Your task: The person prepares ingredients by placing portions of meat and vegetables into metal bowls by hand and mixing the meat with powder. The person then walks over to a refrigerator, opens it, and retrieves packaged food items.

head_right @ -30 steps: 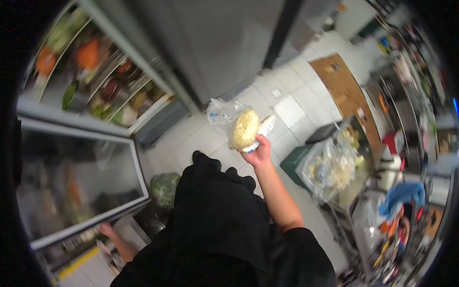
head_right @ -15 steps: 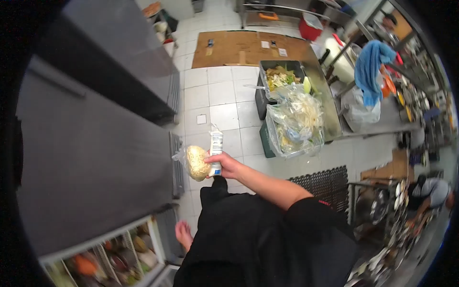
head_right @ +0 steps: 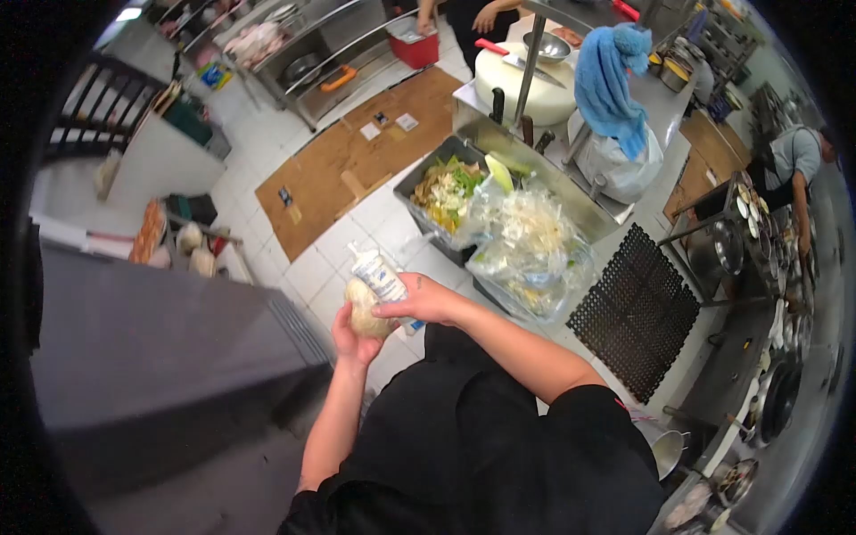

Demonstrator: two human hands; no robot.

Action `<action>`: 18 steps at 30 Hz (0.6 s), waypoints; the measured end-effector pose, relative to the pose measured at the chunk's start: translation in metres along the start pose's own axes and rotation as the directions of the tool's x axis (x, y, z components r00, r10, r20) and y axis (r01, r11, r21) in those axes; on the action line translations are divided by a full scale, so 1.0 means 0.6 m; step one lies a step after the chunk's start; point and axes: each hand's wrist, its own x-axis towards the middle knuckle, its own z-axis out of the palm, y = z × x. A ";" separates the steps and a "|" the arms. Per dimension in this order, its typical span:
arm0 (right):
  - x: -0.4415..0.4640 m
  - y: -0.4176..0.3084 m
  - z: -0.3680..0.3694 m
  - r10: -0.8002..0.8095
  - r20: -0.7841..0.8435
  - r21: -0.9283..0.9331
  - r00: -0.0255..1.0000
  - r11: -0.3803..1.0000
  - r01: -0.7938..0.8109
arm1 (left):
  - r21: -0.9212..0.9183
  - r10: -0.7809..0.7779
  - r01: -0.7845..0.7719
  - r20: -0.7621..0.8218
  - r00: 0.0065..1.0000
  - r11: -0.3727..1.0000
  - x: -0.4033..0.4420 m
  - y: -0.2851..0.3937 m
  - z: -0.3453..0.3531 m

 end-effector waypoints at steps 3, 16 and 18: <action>0.131 -0.014 -0.121 -0.044 -0.119 -0.133 0.992 0.991 0.028 | -0.062 -0.010 0.010 0.002 1.000 0.998 0.103 0.088 0.003; 0.475 -0.168 -0.823 -0.471 -0.832 -0.395 0.293 0.133 -0.909 | 0.217 -0.162 0.199 -0.175 0.971 0.956 0.367 0.446 -0.057; 0.494 -0.136 -0.823 -0.652 -0.741 -0.340 0.159 0.160 -0.927 | 0.371 -0.250 0.287 -0.144 0.957 0.883 0.460 0.487 -0.071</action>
